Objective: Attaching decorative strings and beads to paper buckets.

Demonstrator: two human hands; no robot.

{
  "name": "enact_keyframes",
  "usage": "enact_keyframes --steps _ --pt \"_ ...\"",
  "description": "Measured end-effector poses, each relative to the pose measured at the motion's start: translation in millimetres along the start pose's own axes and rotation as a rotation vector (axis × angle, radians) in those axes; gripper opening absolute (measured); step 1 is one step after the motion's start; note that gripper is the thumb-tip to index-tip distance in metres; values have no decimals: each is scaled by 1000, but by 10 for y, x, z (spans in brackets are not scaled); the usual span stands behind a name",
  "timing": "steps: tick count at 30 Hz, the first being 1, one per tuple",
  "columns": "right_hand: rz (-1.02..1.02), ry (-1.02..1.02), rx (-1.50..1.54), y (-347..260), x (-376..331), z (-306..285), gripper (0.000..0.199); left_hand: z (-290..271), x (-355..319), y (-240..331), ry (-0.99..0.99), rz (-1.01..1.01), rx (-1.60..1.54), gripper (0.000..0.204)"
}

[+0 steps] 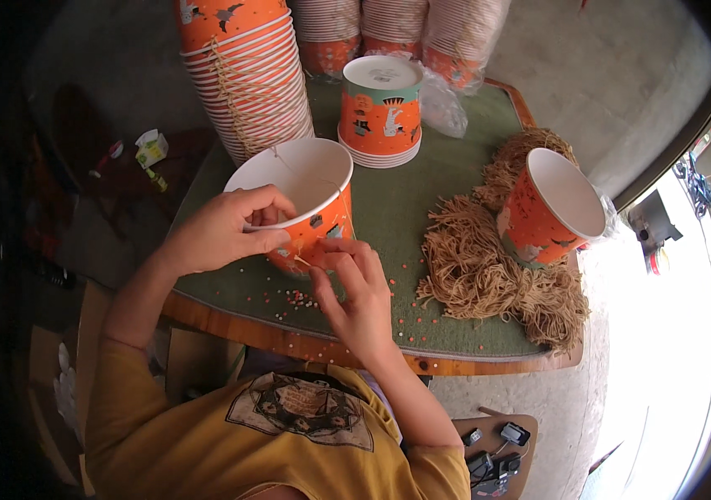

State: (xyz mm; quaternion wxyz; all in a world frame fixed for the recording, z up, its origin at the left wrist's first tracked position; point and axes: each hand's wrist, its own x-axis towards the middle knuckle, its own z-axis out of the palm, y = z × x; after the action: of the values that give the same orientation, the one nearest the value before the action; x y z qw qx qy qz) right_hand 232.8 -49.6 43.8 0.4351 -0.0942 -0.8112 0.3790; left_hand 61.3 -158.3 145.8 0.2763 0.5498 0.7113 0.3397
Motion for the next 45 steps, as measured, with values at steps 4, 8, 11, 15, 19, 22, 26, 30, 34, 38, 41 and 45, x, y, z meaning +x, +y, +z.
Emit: enact_keyframes --steps 4,8,11,15,19,22,26,30,34,38,41,45 --pt "25 -19 79 -40 1 43 16 129 27 -50 103 114 -47 14" --pt "23 -47 44 -42 -26 31 18 164 49 -44 84 30 -88 15" --pt "30 -60 41 -41 -41 31 18 148 68 -70 54 -13 -142 13" --pt "13 -68 10 -21 -38 21 19 134 104 -88 -9 -28 -171 10" --pt "-30 -32 -5 -47 -15 28 21 158 120 -114 -24 -27 -256 10" --pt "-151 19 -51 -87 25 25 22 173 127 -47 -44 -45 -224 10" --pt "-89 -91 -38 -42 -20 34 17 165 145 -56 -45 -45 -188 10" --pt "44 50 129 -72 1 51 13 174 147 -37 -50 -57 -235 11" --pt "96 119 110 -87 72 84 10 207 143 -24 -29 -43 -190 13" --pt "98 138 64 -93 92 106 10 243 135 -49 -17 -5 -205 15" --pt "108 141 63 -99 91 109 9 248 135 -25 -52 -69 -234 21" --pt "126 140 49 -101 85 120 9 273 133 -48 -44 -42 -195 22"
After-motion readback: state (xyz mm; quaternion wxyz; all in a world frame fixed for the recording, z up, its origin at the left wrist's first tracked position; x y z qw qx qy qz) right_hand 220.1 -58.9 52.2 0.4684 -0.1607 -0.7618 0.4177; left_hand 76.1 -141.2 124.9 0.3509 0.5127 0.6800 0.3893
